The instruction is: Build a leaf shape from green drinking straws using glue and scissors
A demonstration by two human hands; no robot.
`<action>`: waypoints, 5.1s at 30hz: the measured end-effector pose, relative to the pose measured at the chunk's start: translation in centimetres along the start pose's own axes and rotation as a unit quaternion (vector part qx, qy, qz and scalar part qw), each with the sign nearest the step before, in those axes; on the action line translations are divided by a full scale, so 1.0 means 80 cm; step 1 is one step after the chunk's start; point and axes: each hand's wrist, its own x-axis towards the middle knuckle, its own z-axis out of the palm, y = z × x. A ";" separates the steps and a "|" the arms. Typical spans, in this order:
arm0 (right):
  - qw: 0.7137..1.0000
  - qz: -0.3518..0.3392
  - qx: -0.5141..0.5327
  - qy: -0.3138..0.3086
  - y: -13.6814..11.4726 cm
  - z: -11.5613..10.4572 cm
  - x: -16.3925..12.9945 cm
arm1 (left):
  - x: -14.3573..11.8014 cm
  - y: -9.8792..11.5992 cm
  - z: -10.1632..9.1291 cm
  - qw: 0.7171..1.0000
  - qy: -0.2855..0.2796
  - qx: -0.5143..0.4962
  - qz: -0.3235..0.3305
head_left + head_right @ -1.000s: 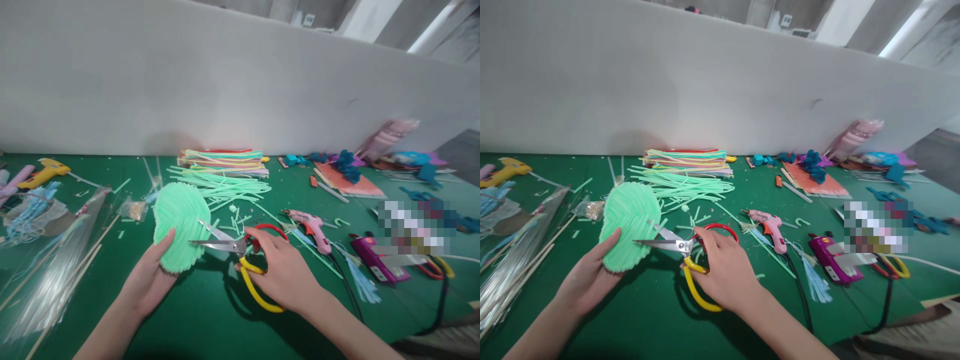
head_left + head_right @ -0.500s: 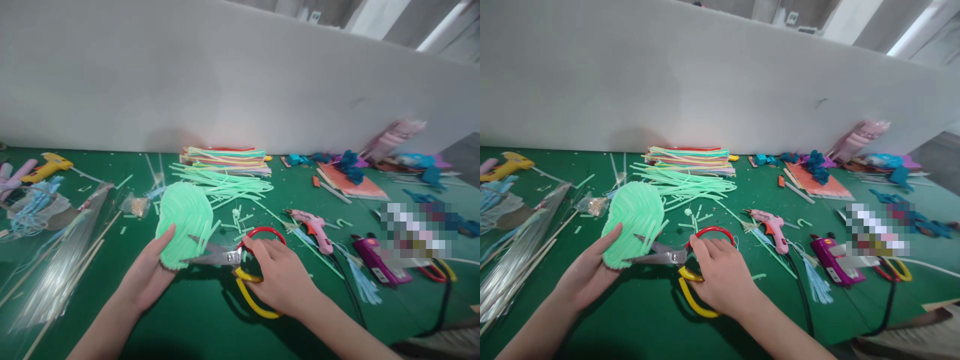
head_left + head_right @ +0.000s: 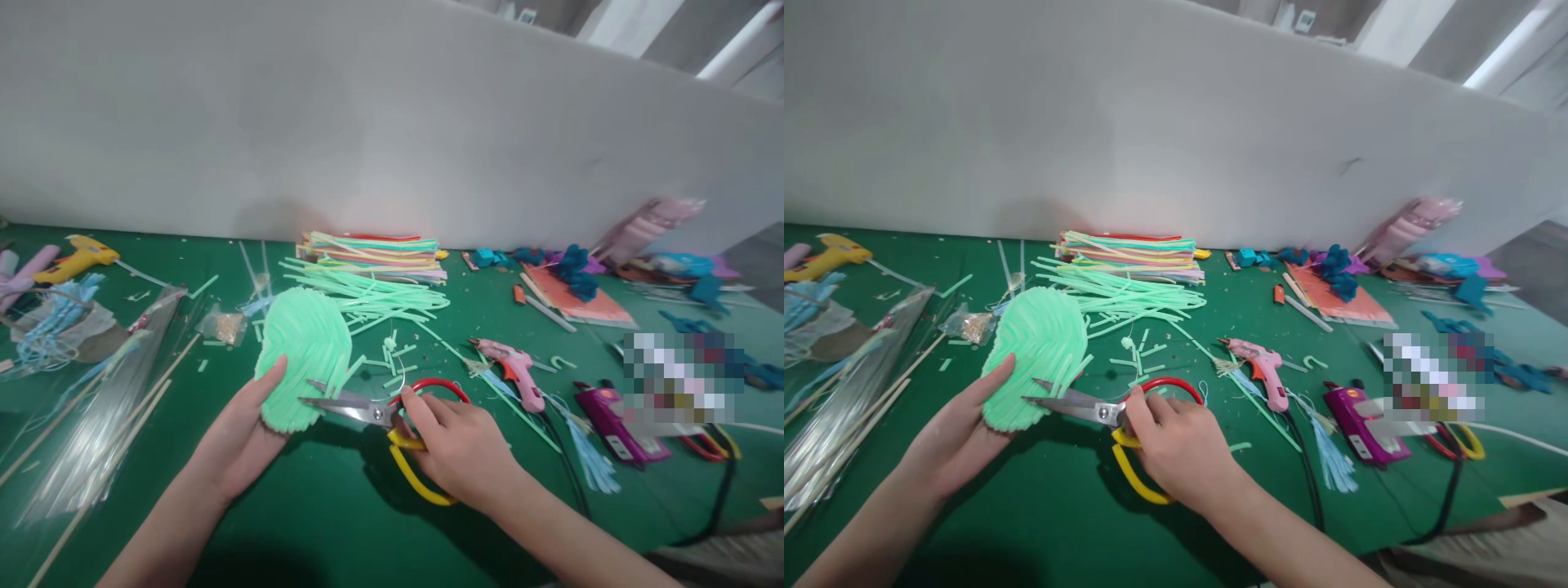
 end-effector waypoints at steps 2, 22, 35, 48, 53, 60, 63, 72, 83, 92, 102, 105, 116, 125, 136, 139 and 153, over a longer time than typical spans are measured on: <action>1.000 -0.007 -0.013 0.005 0.001 0.003 0.001 | 0.001 0.000 -0.001 1.000 -0.007 -0.001 -0.003; 0.982 0.047 0.174 -0.051 0.012 -0.018 -0.014 | -0.003 0.006 -0.001 1.000 -0.003 0.010 -0.006; 0.992 0.014 0.120 0.035 -0.007 0.029 -0.028 | -0.003 0.009 -0.005 0.998 -0.026 0.040 -0.040; 0.991 -0.018 0.132 0.018 -0.008 0.024 -0.022 | -0.001 0.013 -0.008 0.997 -0.038 0.048 -0.053; 0.990 -0.020 0.141 0.021 -0.011 0.023 -0.022 | 0.000 0.015 -0.008 0.995 -0.044 0.059 -0.070; 0.993 -0.007 0.114 0.002 -0.019 0.018 -0.019 | -0.001 0.014 -0.006 0.996 -0.049 0.055 -0.050; 0.996 -0.010 0.084 -0.022 -0.021 0.015 -0.017 | -0.002 0.014 -0.005 0.997 -0.041 0.045 -0.049; 0.999 -0.041 -0.006 -0.011 -0.021 0.011 -0.012 | -0.002 0.012 -0.005 0.996 -0.054 0.035 -0.066; 0.999 -0.052 -0.009 0.009 -0.019 0.008 -0.002 | -0.007 0.015 0.002 0.997 -0.049 0.022 -0.064; 0.997 -0.069 -0.012 0.013 -0.009 0.005 0.003 | -0.008 0.013 0.003 0.997 -0.045 0.021 -0.054; 0.993 -0.005 0.093 0.068 -0.007 -0.008 0.000 | -0.005 0.018 -0.006 0.998 -0.040 0.022 -0.043; 0.983 0.047 0.165 0.060 -0.003 -0.013 -0.005 | -0.005 0.020 -0.004 0.999 -0.031 0.018 -0.017; 0.990 0.077 0.115 0.003 -0.030 -0.003 -0.023 | -0.002 0.021 -0.014 0.999 -0.038 0.018 -0.006; 0.997 0.038 0.044 0.053 -0.033 0.013 -0.010 | -0.005 0.018 -0.004 0.999 -0.015 0.043 -0.010; 0.998 0.021 0.046 0.045 -0.030 0.003 -0.001 | -0.007 0.021 -0.001 0.999 -0.001 0.047 -0.014; 0.998 0.024 0.042 0.047 -0.030 0.001 0.000 | -0.008 0.021 -0.003 0.999 -0.011 0.048 -0.010; 0.995 -0.001 0.097 0.028 -0.031 -0.003 0.001 | -0.007 0.021 -0.002 0.999 -0.029 0.045 -0.003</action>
